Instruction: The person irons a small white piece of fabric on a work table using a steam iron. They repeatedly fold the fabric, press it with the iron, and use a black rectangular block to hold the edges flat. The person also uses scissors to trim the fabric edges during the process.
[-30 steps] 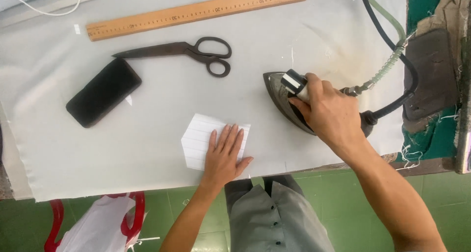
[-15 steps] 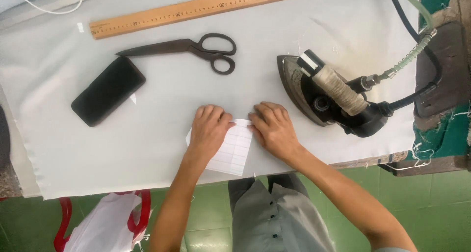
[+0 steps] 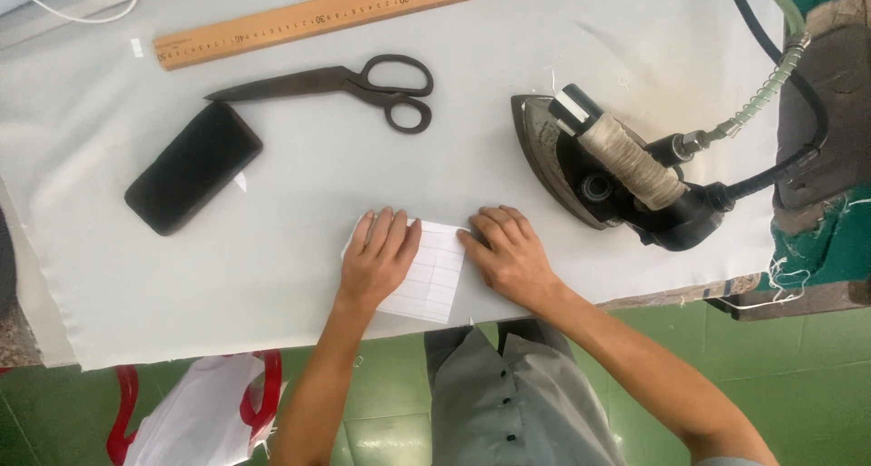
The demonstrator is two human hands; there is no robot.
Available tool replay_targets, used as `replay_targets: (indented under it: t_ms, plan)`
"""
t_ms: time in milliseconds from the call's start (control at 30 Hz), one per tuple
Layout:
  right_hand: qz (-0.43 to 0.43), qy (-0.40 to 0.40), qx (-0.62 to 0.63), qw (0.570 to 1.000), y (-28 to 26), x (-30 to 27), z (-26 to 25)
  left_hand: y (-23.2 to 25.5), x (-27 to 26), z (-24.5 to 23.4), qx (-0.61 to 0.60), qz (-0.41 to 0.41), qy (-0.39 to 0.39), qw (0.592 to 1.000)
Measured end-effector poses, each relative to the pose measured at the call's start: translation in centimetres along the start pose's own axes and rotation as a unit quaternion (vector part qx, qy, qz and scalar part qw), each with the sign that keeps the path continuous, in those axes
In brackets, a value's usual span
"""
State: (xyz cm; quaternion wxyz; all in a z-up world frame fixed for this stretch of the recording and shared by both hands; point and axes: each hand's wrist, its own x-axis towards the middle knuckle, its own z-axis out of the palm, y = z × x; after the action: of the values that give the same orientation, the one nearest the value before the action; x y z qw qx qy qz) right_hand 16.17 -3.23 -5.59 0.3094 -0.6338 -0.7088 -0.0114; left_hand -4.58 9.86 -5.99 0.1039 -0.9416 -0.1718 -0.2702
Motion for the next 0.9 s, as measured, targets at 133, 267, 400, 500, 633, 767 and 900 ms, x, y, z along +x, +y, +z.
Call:
replay_targets:
  t_ms: [133,267,400,500,633,767,900]
  plan:
    - [0.001,-0.014,-0.002,1.000,0.0,-0.2,-0.6,1.1,-0.3,-1.0,0.013,-0.027,-0.047,0.998]
    - [-0.001,-0.018,-0.003,1.000,0.0,-0.4,-0.4,3.7,0.6,-2.4,-0.056,-0.086,-0.106,0.989]
    - [0.003,-0.027,-0.002,1.000,0.1,-0.3,-0.4,6.2,2.7,-3.2,-0.165,-0.135,-0.155,0.965]
    - [0.010,-0.020,0.019,1.000,0.3,-0.9,-0.2,6.8,1.1,-2.2,-0.177,-0.157,-0.206,0.950]
    - [0.026,-0.006,0.016,1.000,0.1,-1.0,-0.9,6.7,0.3,-2.3,-0.183,-0.159,-0.217,0.946]
    - [0.013,-0.047,-0.009,0.999,0.0,-1.2,-1.0,6.4,-0.2,-2.2,-0.176,-0.146,-0.212,0.950]
    - [0.015,-0.060,-0.012,0.998,0.2,-1.6,-0.8,5.9,-1.2,-1.7,-0.165,-0.153,-0.222,0.949]
